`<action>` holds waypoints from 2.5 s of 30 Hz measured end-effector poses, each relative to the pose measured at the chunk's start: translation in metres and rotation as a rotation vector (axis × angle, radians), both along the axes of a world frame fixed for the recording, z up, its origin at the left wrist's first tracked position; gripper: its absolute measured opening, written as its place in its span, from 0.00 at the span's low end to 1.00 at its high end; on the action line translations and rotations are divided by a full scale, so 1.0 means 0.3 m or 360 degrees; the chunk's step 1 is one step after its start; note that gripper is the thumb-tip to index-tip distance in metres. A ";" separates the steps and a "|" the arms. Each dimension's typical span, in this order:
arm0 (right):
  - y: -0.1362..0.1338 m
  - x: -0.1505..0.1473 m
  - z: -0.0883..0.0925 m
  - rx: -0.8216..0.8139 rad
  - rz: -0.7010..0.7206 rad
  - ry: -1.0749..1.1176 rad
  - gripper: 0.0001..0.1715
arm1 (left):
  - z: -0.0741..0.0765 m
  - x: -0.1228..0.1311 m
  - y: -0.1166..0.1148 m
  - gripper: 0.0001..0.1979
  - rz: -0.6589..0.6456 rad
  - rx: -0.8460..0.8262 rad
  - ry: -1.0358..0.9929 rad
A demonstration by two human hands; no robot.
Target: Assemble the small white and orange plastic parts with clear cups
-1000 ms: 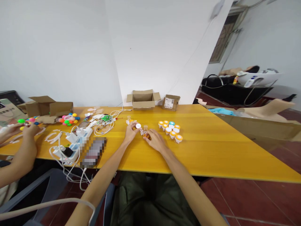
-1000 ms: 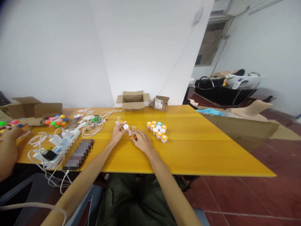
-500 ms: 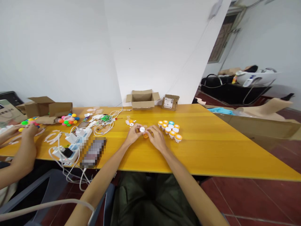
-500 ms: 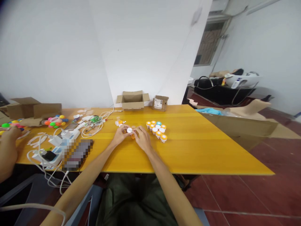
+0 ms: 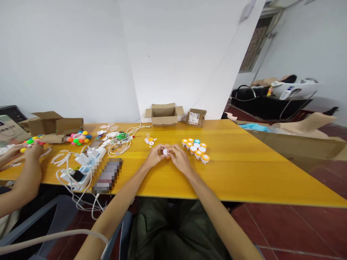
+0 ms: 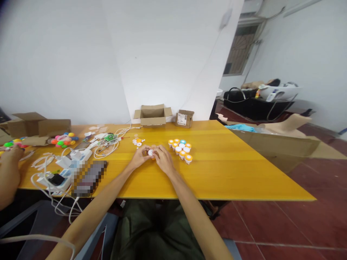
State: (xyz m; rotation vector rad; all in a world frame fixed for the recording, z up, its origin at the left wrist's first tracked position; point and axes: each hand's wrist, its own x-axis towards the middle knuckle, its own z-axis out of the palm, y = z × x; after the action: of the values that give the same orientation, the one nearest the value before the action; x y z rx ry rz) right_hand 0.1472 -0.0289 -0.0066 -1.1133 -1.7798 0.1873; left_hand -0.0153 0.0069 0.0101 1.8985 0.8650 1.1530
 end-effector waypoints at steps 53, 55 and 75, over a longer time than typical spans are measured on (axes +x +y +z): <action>0.011 0.046 -0.017 -0.0295 -0.0408 -0.0252 0.09 | 0.000 -0.011 0.033 0.16 0.0184 -0.0094 -0.0036; 0.012 0.043 -0.015 -0.0202 -0.0388 -0.0177 0.09 | 0.000 -0.012 0.033 0.15 0.0167 -0.0092 -0.0035; -0.013 -0.015 0.005 -0.0013 -0.0028 0.0053 0.07 | -0.012 -0.005 0.000 0.12 -0.0132 0.0107 0.0147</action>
State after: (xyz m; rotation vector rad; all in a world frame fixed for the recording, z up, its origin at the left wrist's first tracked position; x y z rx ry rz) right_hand 0.1427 -0.0327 -0.0052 -1.1253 -1.7409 0.2016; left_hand -0.0169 0.0069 0.0066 2.0366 0.7983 1.0634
